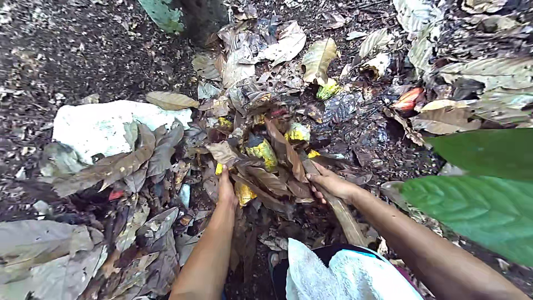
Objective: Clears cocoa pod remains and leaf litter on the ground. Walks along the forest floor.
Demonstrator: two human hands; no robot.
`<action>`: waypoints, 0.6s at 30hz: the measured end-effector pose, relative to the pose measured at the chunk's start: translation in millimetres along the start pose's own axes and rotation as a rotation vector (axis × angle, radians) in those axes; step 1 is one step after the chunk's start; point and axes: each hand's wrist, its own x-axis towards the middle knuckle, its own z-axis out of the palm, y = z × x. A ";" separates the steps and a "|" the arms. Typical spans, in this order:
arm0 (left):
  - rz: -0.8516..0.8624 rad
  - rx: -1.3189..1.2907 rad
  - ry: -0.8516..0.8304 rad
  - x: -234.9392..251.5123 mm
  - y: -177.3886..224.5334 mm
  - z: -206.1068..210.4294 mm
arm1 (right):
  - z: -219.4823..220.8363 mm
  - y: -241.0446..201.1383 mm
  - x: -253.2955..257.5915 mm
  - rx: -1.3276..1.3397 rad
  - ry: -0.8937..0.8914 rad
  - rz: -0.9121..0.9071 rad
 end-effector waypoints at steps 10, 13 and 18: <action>0.002 0.002 -0.037 -11.0 -12.5 4.8 | 23.4 -2.8 -4.1 -0.012 -0.088 0.058; 0.034 -0.121 -0.061 -18.4 -13.9 -0.1 | 35.5 -16.0 -0.1 -0.078 -0.109 0.011; -0.012 -0.331 -0.174 -97.3 5.0 -28.5 | 56.9 -48.8 -23.3 -0.121 -0.166 -0.006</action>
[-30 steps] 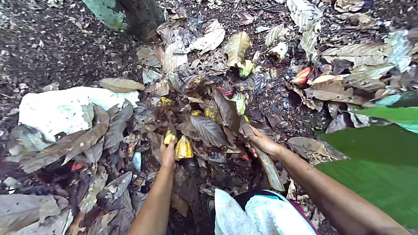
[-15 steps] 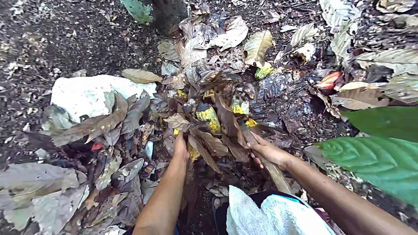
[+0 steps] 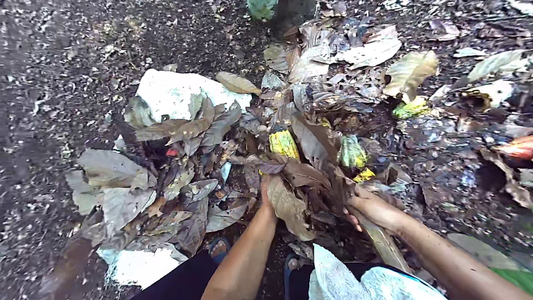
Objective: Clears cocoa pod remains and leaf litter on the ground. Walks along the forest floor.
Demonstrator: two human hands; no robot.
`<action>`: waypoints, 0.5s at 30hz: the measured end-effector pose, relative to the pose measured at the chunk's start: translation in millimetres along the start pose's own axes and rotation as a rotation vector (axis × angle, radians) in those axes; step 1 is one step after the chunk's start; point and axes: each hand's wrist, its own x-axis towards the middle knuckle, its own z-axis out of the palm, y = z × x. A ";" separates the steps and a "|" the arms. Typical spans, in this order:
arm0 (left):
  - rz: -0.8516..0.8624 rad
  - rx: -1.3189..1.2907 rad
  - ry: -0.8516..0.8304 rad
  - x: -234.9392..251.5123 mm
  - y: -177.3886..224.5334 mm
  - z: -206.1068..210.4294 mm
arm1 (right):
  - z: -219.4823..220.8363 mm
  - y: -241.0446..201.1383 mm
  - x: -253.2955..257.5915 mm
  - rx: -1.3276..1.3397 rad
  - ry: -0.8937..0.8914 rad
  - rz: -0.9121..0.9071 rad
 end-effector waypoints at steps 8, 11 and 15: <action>0.761 -0.179 0.035 33.9 64.2 -95.0 | 102.5 -109.2 50.7 -0.226 -0.354 -0.106; 0.615 -0.188 0.389 -15.8 115.1 -146.5 | 179.2 -138.9 85.5 -0.283 -0.519 -0.197; 0.609 0.017 0.656 -65.0 173.0 -196.2 | 265.0 -166.8 111.0 -0.730 -0.396 -0.534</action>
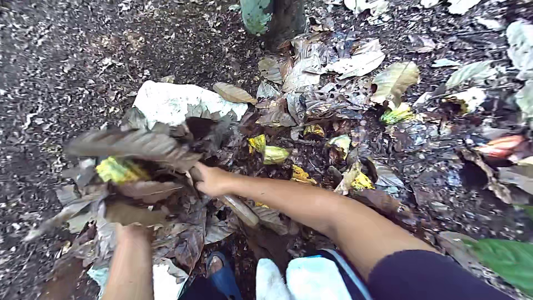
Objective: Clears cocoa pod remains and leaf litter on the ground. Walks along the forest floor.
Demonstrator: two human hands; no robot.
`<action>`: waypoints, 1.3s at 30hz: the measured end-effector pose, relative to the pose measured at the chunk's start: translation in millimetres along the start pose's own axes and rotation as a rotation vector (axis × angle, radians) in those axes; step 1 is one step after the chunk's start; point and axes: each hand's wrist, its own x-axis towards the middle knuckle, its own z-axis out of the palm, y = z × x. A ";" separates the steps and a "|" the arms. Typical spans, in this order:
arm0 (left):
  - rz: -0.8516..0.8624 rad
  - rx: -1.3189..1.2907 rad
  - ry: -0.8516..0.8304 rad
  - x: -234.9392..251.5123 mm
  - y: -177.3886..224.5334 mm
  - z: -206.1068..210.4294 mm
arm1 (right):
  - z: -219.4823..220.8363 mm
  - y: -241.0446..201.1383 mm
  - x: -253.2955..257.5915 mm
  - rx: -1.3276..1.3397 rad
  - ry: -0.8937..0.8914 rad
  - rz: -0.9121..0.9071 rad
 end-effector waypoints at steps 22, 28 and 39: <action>-0.358 0.486 -0.214 -152.0 -211.4 43.7 | -123.4 221.8 -167.6 0.409 0.378 0.526; -0.352 0.433 -0.407 -155.3 -202.3 87.1 | -96.4 205.8 -332.5 0.283 0.351 0.681; -0.302 0.821 -0.699 -100.1 -182.1 95.5 | -192.0 328.7 -320.9 0.896 1.386 0.410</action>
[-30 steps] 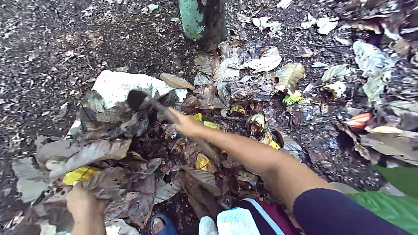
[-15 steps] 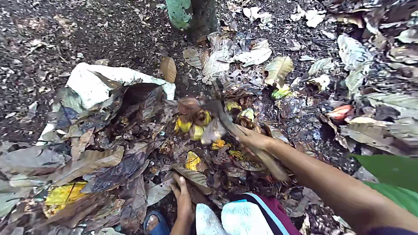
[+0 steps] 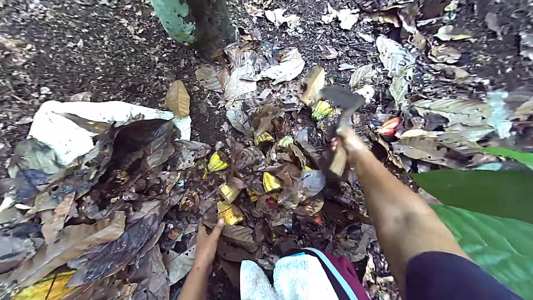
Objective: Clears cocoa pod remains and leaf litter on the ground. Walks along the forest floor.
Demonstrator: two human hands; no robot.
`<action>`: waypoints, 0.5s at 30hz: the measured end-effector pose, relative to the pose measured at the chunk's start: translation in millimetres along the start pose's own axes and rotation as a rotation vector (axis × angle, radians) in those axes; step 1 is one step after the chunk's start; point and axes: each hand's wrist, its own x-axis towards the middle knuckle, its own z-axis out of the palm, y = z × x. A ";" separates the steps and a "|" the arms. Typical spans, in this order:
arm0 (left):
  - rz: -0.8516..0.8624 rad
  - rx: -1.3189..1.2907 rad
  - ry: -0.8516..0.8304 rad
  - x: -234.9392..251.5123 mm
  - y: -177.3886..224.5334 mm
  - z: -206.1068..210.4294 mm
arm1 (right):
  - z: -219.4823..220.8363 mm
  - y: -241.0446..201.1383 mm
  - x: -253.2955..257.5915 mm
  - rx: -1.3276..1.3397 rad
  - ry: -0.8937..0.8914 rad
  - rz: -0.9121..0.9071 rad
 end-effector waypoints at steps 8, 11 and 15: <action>-0.042 0.330 -0.042 23.7 16.3 46.6 | -10.6 59.3 -124.0 -0.460 -0.610 0.257; -0.016 0.073 -0.053 21.9 13.3 32.2 | -14.5 54.4 -142.3 -0.466 -0.552 0.260; -0.022 -0.344 -0.078 25.6 5.0 13.5 | 31.9 82.1 -139.2 -0.333 -0.540 0.300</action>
